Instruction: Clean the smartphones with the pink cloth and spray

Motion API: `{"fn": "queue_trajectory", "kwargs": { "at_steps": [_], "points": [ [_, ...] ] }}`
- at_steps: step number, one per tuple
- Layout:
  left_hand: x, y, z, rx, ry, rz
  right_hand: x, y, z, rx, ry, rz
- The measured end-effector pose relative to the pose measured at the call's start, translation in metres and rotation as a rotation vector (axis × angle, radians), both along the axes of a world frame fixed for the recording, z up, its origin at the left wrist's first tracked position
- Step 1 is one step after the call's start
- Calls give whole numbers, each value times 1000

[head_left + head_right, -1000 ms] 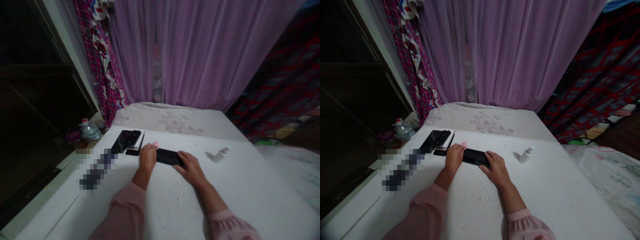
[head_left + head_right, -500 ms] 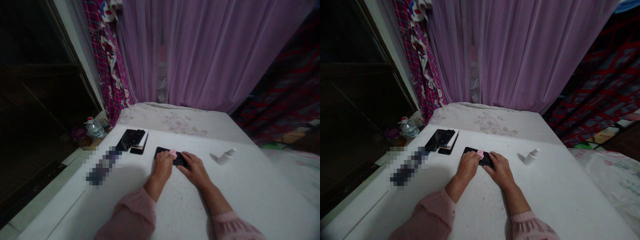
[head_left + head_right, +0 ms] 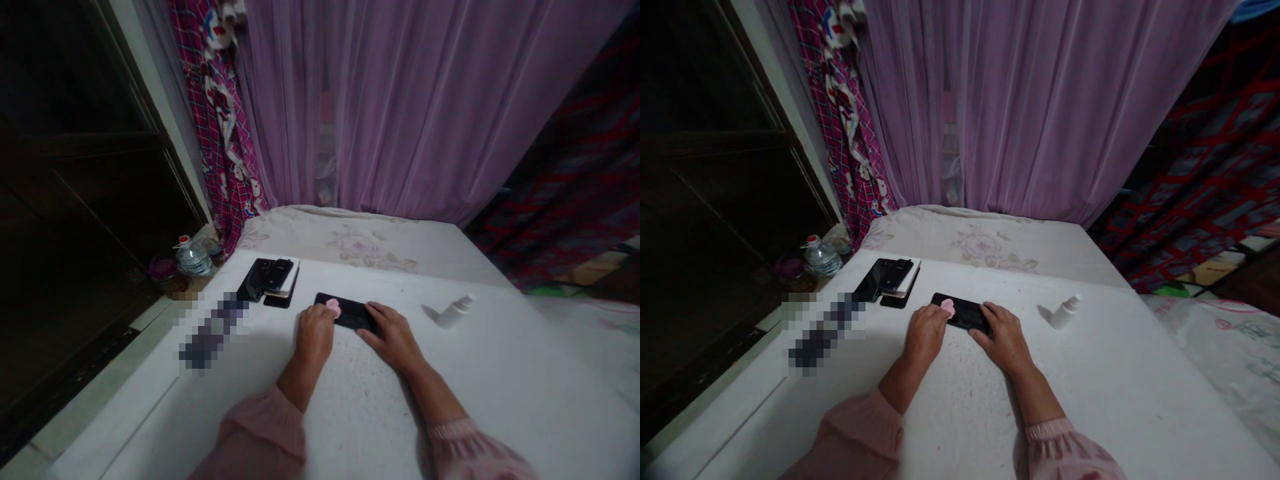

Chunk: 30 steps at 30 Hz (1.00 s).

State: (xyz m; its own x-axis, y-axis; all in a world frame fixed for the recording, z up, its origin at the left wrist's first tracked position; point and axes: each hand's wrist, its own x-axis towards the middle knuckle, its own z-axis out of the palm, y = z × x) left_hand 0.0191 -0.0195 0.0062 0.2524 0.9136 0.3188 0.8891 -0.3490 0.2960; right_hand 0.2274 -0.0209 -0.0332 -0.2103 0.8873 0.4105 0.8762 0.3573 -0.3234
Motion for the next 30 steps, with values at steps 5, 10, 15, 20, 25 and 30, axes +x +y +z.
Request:
{"fn": "queue_trajectory", "kwargs": {
  "at_steps": [5, 10, 15, 20, 25, 30],
  "points": [
    [20, -16, 0, 4, 22, -118, 0, 0, 1, 0, 14, 2],
    [13, -18, 0, -11, -2, -123, 0, 0, 1, -14, 12, -3],
    [-19, -6, -5, 34, -59, 5, 1, 0, 0, -18, -3, -7],
    [-40, 5, -13, 119, -149, 82, 0, 0, 0, -6, 17, -11],
    [-37, 3, -13, 159, -150, 82, 0, 0, 0, -11, 47, -10],
    [-18, -6, -5, 92, -53, 44, 0, 2, -1, -7, 68, -9]
  ]
}}
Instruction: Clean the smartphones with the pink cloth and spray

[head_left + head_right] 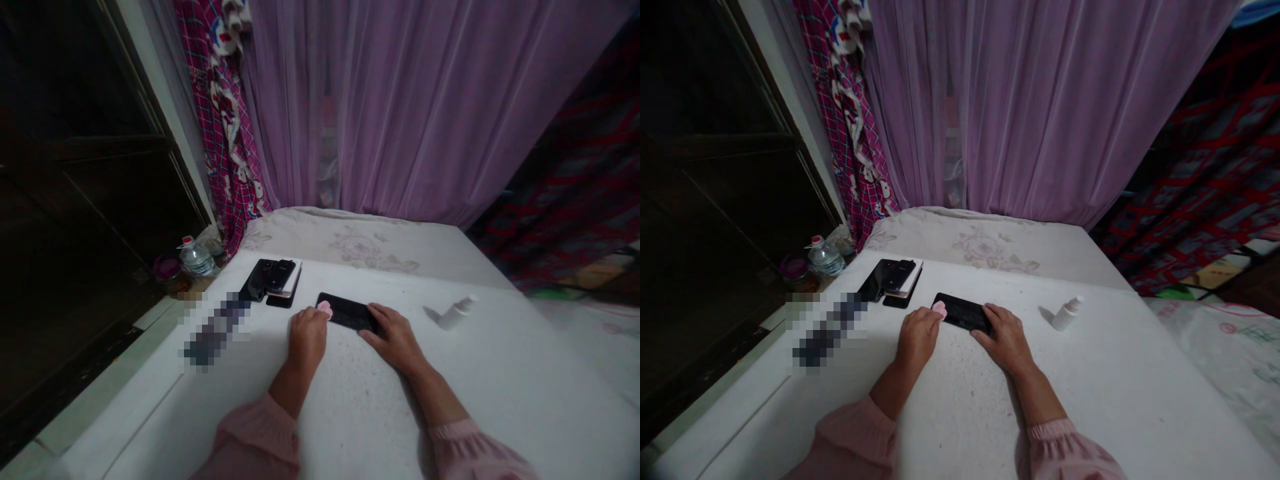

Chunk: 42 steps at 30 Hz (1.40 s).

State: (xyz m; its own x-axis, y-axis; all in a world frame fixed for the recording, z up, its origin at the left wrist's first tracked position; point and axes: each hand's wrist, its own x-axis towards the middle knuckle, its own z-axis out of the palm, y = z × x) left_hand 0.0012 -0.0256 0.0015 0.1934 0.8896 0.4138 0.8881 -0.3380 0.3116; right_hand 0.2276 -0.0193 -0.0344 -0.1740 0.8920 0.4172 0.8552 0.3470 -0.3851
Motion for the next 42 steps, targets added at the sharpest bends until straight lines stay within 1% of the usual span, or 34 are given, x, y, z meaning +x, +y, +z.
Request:
{"fn": "queue_trajectory", "kwargs": {
  "at_steps": [6, 9, 12, 16, 19, 22, 27, 32, 36, 39, 42],
  "points": [
    [39, -8, 5, -104, 78, -127, 1, 0, -1, 3, 7, 12],
    [49, -5, 5, -118, 84, -164, 2, 0, -1, 1, 0, 15],
    [44, 4, 7, -117, 77, -142, 2, 1, -1, -7, -5, 16],
    [19, 19, 10, -115, 66, -44, 2, 0, 0, -16, -3, 12],
    [1, 27, 11, -77, 24, 18, 1, -1, 1, -12, 0, 9],
    [-5, 31, 12, -74, 3, 49, 0, -1, 1, -7, 2, 2],
    [8, 32, 13, -106, 25, 35, 0, 0, 0, -7, -2, 14],
    [38, 28, 14, -131, 49, -68, 1, 0, 0, 20, 8, 25],
    [58, 27, 13, -152, 52, -145, 1, 0, 1, 13, 8, 23],
    [59, 34, 12, -169, 33, -167, 1, -1, 1, 5, 11, 25],
    [45, 46, 12, -180, -19, -134, 1, -1, -1, 8, 15, 21]
  ]
}}
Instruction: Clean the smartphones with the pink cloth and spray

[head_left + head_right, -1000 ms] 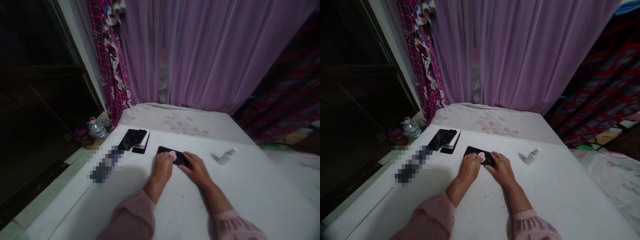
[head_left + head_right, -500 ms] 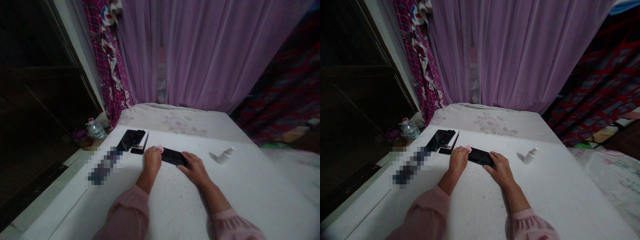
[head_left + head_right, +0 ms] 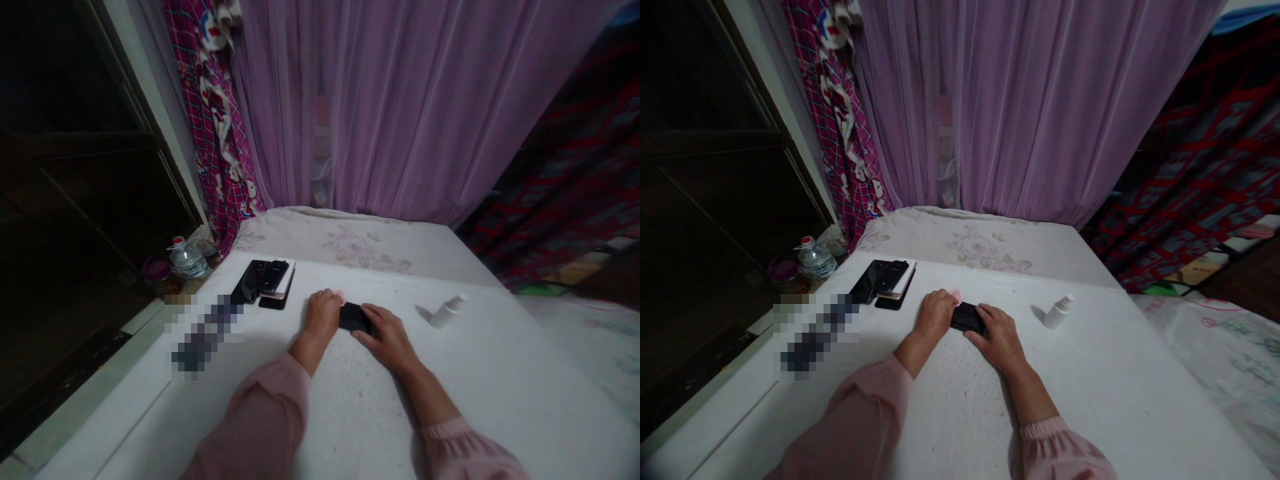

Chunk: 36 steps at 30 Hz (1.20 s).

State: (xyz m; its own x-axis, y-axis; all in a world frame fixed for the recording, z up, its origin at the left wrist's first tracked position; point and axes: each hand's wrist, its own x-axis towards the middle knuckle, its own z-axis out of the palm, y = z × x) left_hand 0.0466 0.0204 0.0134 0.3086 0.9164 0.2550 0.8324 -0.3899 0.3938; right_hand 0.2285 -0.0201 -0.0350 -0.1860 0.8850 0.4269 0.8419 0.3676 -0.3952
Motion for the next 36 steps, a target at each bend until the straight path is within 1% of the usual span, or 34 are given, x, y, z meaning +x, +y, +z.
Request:
{"fn": "queue_trajectory", "kwargs": {
  "at_steps": [3, 6, 11, 16, 19, 21, 23, 25, 27, 29, 31, 33, 36],
  "points": [
    [-20, 12, 0, -18, -85, 62, 0, 0, -1, 2, 3, -11],
    [-40, 20, 0, -51, -214, 117, -1, -1, 1, -13, 0, -15],
    [-65, 19, -8, -144, -548, 157, -2, -2, 5, -26, -4, -23],
    [-78, 10, -17, -322, -907, 123, -2, -1, 3, -18, 25, -11],
    [-81, 3, -17, -539, -1247, 69, 0, 0, 0, -8, 31, -4],
    [-81, -1, -16, -680, -1408, 41, 1, -1, -1, 7, 36, 1],
    [-81, -4, -15, -743, -1452, 13, 1, -2, 0, 43, 51, -6],
    [-79, -7, -14, -774, -1445, -38, 1, -3, 2, 97, 89, -36],
    [-74, -11, -14, -784, -1389, -83, -3, -4, 7, 152, 149, -83],
    [-68, -15, -13, -780, -1317, -96, -11, -7, 13, 170, 220, -110],
    [-61, -21, -12, -770, -1265, -112, -22, -11, 21, 135, 297, -83],
    [-55, -26, -10, -755, -1230, -159, -34, -15, 28, 78, 391, -22],
    [-50, -31, -6, -723, -1155, -222, -48, -21, 37, 22, 485, 18]
  ]
}}
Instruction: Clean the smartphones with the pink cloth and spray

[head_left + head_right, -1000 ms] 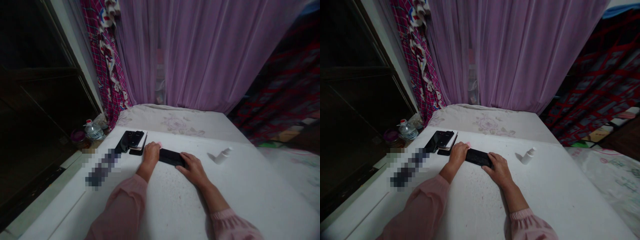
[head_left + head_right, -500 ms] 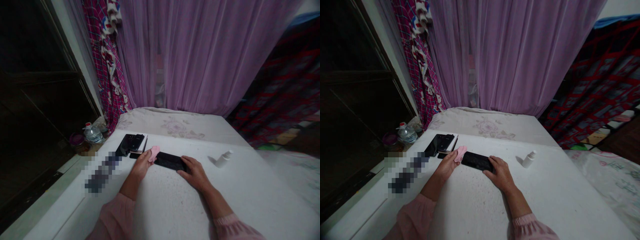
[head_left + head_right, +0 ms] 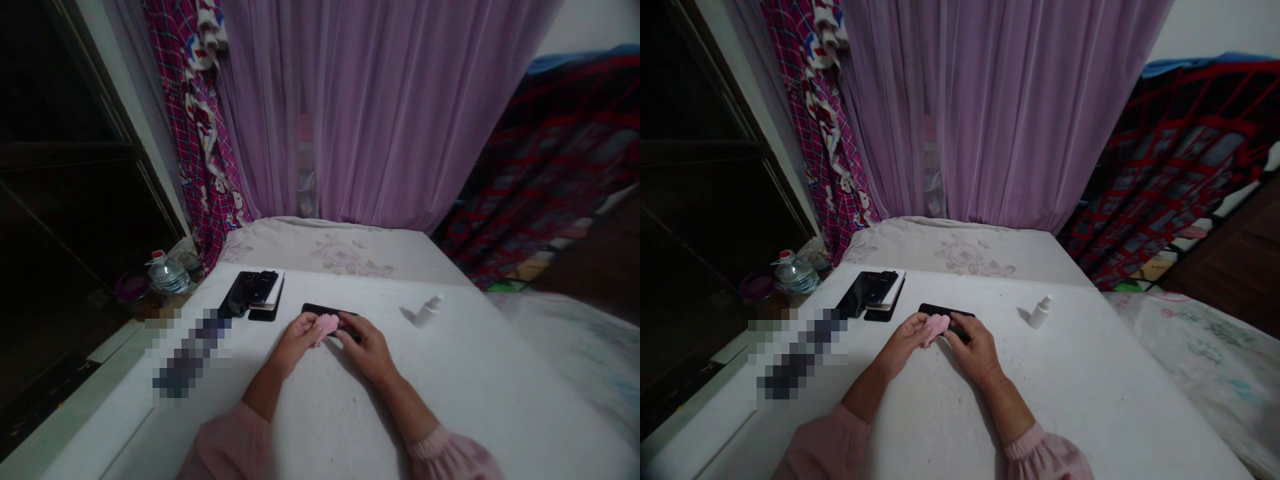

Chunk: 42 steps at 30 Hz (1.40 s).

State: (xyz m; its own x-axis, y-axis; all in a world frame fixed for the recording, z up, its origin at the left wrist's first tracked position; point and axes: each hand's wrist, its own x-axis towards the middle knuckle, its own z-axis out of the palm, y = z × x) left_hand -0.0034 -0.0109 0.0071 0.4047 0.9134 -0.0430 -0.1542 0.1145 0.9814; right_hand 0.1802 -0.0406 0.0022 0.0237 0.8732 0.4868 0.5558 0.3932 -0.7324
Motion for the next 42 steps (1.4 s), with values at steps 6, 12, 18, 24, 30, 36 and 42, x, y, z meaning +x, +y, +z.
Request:
{"fn": "queue_trajectory", "kwargs": {
  "at_steps": [6, 12, 18, 24, 30, 36, 42],
  "points": [
    [2, 0, -1, 191, 191, 115, -6, -6, 9, -55, 71, 55],
    [5, -5, 0, 442, 393, 266, -8, -6, -1, -137, 200, 68],
    [8, -8, -4, 579, 487, 230, -3, -6, -4, 40, 39, 43],
    [4, -16, -11, 683, 683, 207, 0, -11, -9, 192, -156, 32],
    [-3, -29, -17, 984, 876, 166, 15, -16, -27, 232, -160, -166],
    [-10, -41, -20, 851, 878, 163, 32, -16, -36, 123, -117, -364],
    [-8, -38, -19, 787, 913, 211, 29, -6, -42, 96, -250, -326]
  ]
}}
